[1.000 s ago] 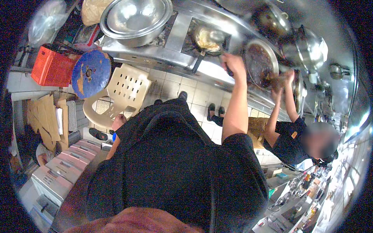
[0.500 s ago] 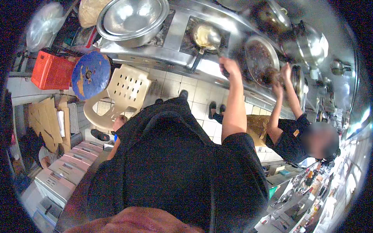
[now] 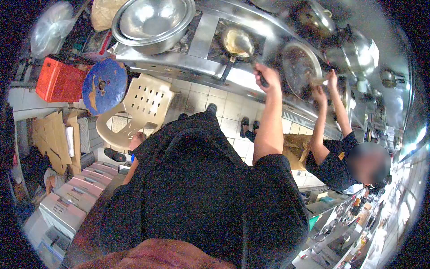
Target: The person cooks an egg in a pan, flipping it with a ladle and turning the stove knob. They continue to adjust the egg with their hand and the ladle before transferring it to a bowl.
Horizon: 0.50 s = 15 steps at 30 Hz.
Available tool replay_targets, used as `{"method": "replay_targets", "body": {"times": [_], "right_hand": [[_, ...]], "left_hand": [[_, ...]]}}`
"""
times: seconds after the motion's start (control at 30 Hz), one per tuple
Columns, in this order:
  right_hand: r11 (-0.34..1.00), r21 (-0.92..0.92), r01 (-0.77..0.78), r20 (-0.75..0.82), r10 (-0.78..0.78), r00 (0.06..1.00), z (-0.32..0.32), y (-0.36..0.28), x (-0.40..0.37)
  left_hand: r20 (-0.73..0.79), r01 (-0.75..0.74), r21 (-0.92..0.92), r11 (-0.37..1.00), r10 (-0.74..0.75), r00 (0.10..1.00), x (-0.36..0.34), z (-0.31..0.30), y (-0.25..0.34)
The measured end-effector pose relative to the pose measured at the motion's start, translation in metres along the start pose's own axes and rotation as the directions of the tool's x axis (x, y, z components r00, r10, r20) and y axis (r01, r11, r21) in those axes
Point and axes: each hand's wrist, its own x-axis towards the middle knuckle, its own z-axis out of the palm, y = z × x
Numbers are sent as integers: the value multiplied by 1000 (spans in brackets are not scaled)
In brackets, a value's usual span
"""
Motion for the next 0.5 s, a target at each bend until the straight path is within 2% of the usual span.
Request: {"method": "replay_targets", "body": {"times": [0.1,0.2,0.27,0.37,0.5], "right_hand": [[1000,22,22,31,-23,999,-7,-5,-12],[990,134,-33,81,22,996,-16,5,-11],[989,143,-28,69,18,997,-15,17,-8],[978,195,-66,88,50,995,-15,27,-4],[964,254,-77,77,59,995,-14,34,-2]], "left_hand": [[21,22,5,1000,-22,1000,2,1,-1],[-3,23,17,1000,-23,1000,4,7,-4],[-1,22,43,999,-22,1000,3,2,1],[51,62,41,997,-64,997,3,-5,7],[33,3,17,1000,-3,999,4,2,-3]]}}
